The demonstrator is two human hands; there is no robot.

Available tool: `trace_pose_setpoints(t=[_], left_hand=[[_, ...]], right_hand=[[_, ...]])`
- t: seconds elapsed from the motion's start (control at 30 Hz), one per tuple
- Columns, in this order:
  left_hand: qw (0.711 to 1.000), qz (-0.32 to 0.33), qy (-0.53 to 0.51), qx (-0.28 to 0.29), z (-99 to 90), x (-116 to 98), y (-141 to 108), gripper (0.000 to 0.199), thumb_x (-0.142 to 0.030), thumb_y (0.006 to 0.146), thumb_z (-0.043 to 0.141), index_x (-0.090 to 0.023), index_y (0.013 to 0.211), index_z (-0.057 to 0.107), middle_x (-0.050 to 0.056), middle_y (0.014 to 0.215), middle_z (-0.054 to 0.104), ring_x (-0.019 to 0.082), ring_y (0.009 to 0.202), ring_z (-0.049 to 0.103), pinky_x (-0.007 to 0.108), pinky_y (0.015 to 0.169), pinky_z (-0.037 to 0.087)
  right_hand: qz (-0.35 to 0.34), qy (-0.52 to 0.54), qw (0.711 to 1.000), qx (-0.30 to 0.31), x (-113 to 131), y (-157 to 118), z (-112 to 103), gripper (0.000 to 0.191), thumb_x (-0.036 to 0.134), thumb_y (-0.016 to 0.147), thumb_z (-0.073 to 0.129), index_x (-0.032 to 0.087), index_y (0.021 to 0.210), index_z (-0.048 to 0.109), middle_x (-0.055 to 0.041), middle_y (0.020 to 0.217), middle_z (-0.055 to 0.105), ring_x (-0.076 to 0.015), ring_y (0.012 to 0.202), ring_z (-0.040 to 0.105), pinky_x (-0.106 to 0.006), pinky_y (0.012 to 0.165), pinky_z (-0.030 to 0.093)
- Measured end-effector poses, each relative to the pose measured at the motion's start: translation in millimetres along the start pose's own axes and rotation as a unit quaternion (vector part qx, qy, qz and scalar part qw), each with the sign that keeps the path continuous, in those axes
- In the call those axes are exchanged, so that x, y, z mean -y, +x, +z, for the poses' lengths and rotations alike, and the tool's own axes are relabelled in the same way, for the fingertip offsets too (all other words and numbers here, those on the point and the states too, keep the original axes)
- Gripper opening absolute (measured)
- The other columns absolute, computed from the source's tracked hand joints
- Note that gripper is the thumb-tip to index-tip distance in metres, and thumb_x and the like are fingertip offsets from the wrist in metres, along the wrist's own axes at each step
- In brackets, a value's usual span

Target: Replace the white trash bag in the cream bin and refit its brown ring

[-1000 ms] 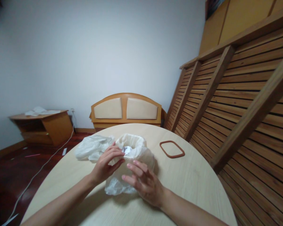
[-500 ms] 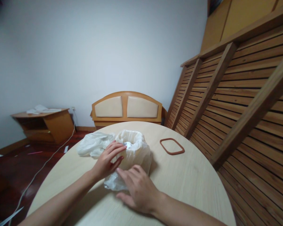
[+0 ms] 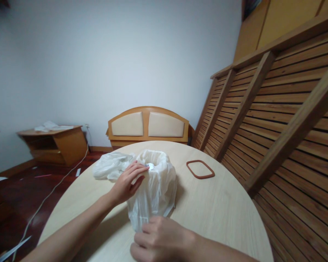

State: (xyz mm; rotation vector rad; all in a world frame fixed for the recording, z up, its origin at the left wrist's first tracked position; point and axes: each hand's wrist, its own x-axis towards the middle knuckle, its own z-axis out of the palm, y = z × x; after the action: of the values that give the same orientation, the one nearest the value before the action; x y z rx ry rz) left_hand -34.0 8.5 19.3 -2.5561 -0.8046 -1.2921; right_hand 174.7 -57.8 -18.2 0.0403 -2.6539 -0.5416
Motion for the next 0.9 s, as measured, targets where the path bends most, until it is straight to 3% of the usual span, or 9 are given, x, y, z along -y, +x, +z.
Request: trace_pose_setpoints(t=[0.07,0.17,0.2,0.3,0.37,0.5,0.67,0.8,0.9], left_hand=[[1.000,-0.012,-0.021,0.013,-3.3,-1,-1,0.041,-0.011,0.098,0.045,-0.022,0.137,0.050,0.011,0.120,0.068,0.023,0.115,0.061,0.052,0.112,0.041],[0.999,-0.016,-0.039,0.013,-3.8,1,-1,0.038,-0.010,0.099,0.041,-0.022,0.133,0.052,0.011,0.121,0.067,0.023,0.118,0.060,0.051,0.112,0.042],[0.999,-0.010,-0.037,0.003,-2.5,1,0,0.036,-0.010,0.098,0.042,-0.022,0.130,0.054,0.011,0.119,0.068,0.022,0.116,0.061,0.050,0.111,0.043],[0.999,0.020,-0.006,-0.037,2.9,4,1,0.032,-0.009,0.097,0.048,-0.022,0.125,0.057,0.009,0.112,0.069,0.021,0.110,0.063,0.047,0.106,0.047],[0.998,0.029,0.020,-0.058,4.7,5,2,0.033,-0.010,0.095,0.053,-0.023,0.125,0.057,0.009,0.112,0.069,0.021,0.109,0.063,0.045,0.104,0.049],[0.998,-0.004,0.023,-0.061,-0.8,6,3,0.038,-0.015,0.093,0.057,-0.021,0.131,0.054,0.012,0.121,0.066,0.024,0.119,0.058,0.046,0.106,0.047],[0.998,-0.062,-0.025,-0.017,-9.1,14,1,0.036,-0.018,0.100,0.045,-0.021,0.134,0.055,0.012,0.131,0.063,0.025,0.128,0.055,0.047,0.109,0.045],[0.997,-0.063,-0.049,0.004,-8.2,21,-2,0.036,-0.018,0.102,0.040,-0.023,0.133,0.058,0.011,0.131,0.065,0.024,0.129,0.054,0.048,0.111,0.044],[0.996,-0.067,-0.056,-0.013,-8.0,23,-3,0.035,-0.020,0.103,0.040,-0.023,0.133,0.058,0.011,0.134,0.062,0.024,0.131,0.053,0.048,0.112,0.043]], right_hand=[[0.015,-0.029,0.999,-0.028,-4,9,-4,0.013,0.021,0.099,0.053,0.018,0.100,0.065,-0.0005,0.085,0.068,-0.0156,0.074,0.058,-0.031,0.065,0.044],[0.035,-0.098,0.994,-0.036,-10,21,-3,0.022,0.017,0.100,0.051,0.013,0.117,0.064,-0.0080,0.119,0.069,-0.0205,0.113,0.057,-0.036,0.096,0.043],[0.050,-0.115,0.992,-0.027,-12,23,-1,0.020,0.016,0.100,0.051,0.012,0.113,0.066,-0.0092,0.116,0.069,-0.0219,0.113,0.057,-0.037,0.096,0.042],[0.108,-0.112,0.988,0.022,-14,27,12,0.017,0.015,0.098,0.052,0.013,0.088,0.066,-0.0062,0.083,0.069,-0.0222,0.085,0.060,-0.038,0.080,0.046],[0.139,-0.089,0.985,0.050,-13,28,19,0.017,0.016,0.097,0.055,0.016,0.082,0.062,-0.0036,0.076,0.066,-0.0207,0.075,0.058,-0.037,0.076,0.046],[0.168,-0.028,0.983,0.071,-10,30,24,0.011,0.021,0.097,0.058,0.019,0.087,0.059,-0.0003,0.081,0.067,-0.0188,0.075,0.058,-0.034,0.071,0.046],[0.165,-0.026,0.982,0.090,-10,37,21,0.009,0.019,0.099,0.054,0.017,0.091,0.059,-0.0034,0.083,0.067,-0.0202,0.074,0.057,-0.035,0.062,0.043],[0.142,-0.084,0.985,0.043,-12,43,26,0.023,0.016,0.100,0.047,0.008,0.117,0.060,-0.0117,0.102,0.070,-0.0236,0.090,0.059,-0.039,0.077,0.045],[0.146,-0.121,0.981,0.040,-12,48,37,0.021,0.015,0.097,0.050,0.005,0.108,0.065,-0.0147,0.099,0.071,-0.0258,0.091,0.061,-0.040,0.083,0.045]])
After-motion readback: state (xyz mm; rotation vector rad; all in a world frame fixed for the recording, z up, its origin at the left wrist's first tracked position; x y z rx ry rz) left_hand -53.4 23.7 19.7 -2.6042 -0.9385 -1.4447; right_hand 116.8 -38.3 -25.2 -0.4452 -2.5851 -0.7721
